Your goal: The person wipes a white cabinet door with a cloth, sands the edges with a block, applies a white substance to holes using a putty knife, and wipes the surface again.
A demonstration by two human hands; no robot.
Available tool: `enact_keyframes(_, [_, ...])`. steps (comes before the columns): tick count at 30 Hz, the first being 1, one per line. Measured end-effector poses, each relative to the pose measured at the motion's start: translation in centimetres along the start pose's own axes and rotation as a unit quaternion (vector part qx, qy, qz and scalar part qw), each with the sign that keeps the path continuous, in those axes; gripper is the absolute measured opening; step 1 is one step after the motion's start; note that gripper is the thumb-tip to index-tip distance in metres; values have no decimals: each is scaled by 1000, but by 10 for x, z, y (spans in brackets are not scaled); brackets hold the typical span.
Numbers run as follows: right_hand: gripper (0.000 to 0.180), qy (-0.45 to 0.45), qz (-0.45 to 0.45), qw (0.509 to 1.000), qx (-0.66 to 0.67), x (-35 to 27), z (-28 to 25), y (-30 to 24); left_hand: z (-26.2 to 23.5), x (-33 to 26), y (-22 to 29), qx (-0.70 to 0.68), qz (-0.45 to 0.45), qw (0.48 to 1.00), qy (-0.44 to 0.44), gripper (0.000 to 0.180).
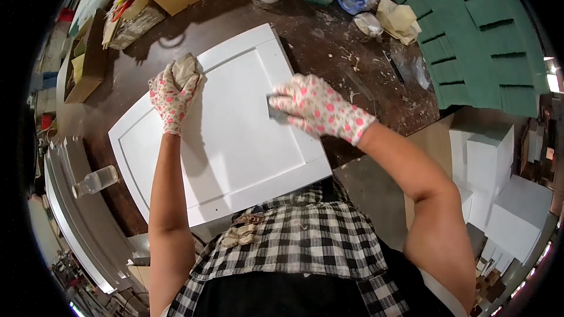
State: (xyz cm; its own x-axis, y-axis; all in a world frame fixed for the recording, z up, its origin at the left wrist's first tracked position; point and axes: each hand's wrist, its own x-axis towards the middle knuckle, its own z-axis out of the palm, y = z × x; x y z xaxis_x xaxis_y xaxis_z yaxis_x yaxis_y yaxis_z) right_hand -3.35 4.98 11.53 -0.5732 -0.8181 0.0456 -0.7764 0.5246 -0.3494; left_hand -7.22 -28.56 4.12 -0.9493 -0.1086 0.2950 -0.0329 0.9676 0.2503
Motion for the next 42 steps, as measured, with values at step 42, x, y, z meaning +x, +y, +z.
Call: enact_keyframes(42, [58, 221, 44, 961, 160, -70, 58, -29, -6, -4, -31, -13, 46, 998, 37, 63])
